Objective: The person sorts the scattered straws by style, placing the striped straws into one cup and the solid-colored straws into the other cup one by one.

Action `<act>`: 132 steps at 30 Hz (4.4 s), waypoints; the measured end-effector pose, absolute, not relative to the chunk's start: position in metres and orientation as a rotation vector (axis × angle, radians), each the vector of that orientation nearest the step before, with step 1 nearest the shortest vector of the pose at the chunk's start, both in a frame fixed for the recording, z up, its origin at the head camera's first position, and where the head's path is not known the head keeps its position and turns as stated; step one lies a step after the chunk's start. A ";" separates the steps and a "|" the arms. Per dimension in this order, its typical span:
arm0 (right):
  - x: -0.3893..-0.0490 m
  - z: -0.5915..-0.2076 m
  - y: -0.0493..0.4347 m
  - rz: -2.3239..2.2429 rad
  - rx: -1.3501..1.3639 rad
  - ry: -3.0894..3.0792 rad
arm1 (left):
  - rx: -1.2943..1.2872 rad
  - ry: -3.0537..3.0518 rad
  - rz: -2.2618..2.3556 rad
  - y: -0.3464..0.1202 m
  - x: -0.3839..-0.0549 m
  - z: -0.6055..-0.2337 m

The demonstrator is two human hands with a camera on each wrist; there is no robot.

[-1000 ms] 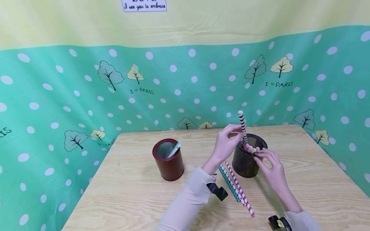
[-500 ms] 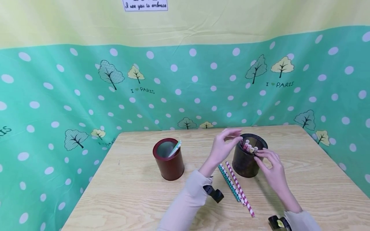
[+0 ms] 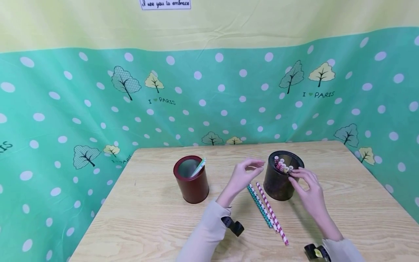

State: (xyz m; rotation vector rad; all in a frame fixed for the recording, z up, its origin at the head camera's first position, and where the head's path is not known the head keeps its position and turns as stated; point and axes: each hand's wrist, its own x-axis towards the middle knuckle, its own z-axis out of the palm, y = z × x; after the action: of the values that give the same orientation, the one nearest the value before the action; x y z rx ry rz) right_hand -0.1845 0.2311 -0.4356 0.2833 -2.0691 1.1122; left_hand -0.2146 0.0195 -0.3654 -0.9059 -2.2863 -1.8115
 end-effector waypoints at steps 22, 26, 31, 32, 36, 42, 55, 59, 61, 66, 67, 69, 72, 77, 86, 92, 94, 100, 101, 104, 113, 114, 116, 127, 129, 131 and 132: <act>-0.184 -0.434 0.232 1.083 0.313 -2.069 | -1.115 -2.653 -1.551 0.004 -0.237 -0.432; -0.185 -0.435 0.232 1.081 0.314 -2.067 | -1.153 -2.702 -1.471 0.003 -0.237 -0.436; -0.185 -0.436 0.233 1.075 0.324 -2.058 | -1.202 -2.753 -1.382 0.002 -0.238 -0.441; -0.185 -0.437 0.233 1.078 0.330 -2.053 | -1.207 -2.767 -1.370 0.002 -0.237 -0.441; -0.188 -0.441 0.235 1.117 0.361 -2.017 | -1.208 -2.820 -1.332 0.000 -0.236 -0.442; -0.185 -0.437 0.233 1.101 0.322 -2.057 | -1.233 -2.848 -1.264 -0.001 -0.236 -0.444; -0.184 -0.436 0.233 1.088 0.304 -2.071 | -1.314 -2.882 -1.098 0.002 -0.241 -0.453; -0.185 -0.438 0.233 1.110 0.283 -2.084 | -1.334 -2.901 -1.037 0.003 -0.241 -0.455; -0.185 -0.438 0.233 1.115 0.275 -2.089 | -1.349 -2.901 -0.998 0.004 -0.242 -0.456; -0.184 -0.436 0.232 1.103 0.290 -2.076 | -1.381 -2.896 -0.930 0.005 -0.242 -0.458; -0.184 -0.437 0.232 1.101 0.292 -2.073 | -1.384 -2.896 -0.924 0.006 -0.242 -0.458; -0.184 -0.437 0.232 1.100 0.294 -2.067 | -1.382 -2.900 -0.903 0.006 -0.242 -0.460; -0.185 -0.438 0.232 1.111 0.292 -2.062 | -1.384 -2.896 -0.867 0.007 -0.242 -0.462; -0.185 -0.438 0.232 1.108 0.290 -2.063 | -1.368 -2.928 -0.863 0.008 -0.242 -0.464; -0.184 -0.435 0.231 1.109 0.293 -2.062 | -1.395 -2.939 -0.761 0.009 -0.242 -0.463; -0.176 -0.423 0.222 1.112 0.273 -2.064 | -1.400 -2.952 -0.709 0.009 -0.242 -0.465; -0.177 -0.425 0.224 1.116 0.279 -2.064 | -1.414 -2.945 -0.685 0.009 -0.242 -0.465; -0.203 -0.471 0.250 1.166 0.371 -2.006 | -1.433 -2.942 -0.614 0.008 -0.241 -0.465; -0.210 -0.481 0.255 1.153 0.375 -2.002 | -1.434 -2.942 -0.604 0.007 -0.241 -0.465; -0.222 -0.501 0.266 1.143 0.359 -2.014 | -1.442 -2.934 -0.570 0.007 -0.242 -0.466; -0.219 -0.497 0.265 1.120 0.366 -2.022 | -1.456 -2.923 -0.482 0.006 -0.241 -0.470; -0.218 -0.495 0.264 1.123 0.369 -2.019 | -1.454 -2.925 -0.474 0.006 -0.240 -0.470; -0.213 -0.488 0.260 1.122 0.372 -2.014 | -1.454 -2.922 -0.457 0.006 -0.240 -0.469; -0.232 -0.518 0.274 1.086 0.320 -2.027 | -1.446 -2.900 -0.411 0.006 -0.237 -0.467; -0.232 -0.518 0.274 1.077 0.337 -2.015 | -1.451 -2.886 -0.423 0.005 -0.238 -0.466; -0.225 -0.508 0.270 1.140 0.391 -1.985 | -1.445 -2.881 -0.455 0.005 -0.238 -0.464; -0.220 -0.501 0.266 1.175 0.415 -1.972 | -1.437 -2.878 -0.477 0.005 -0.238 -0.463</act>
State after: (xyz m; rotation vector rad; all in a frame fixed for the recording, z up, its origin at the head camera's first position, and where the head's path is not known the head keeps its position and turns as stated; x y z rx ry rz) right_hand -0.2204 0.2663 -0.5008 0.4148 -1.9721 1.1753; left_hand -0.2382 0.0050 -0.4635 -1.4374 -2.8777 -0.4772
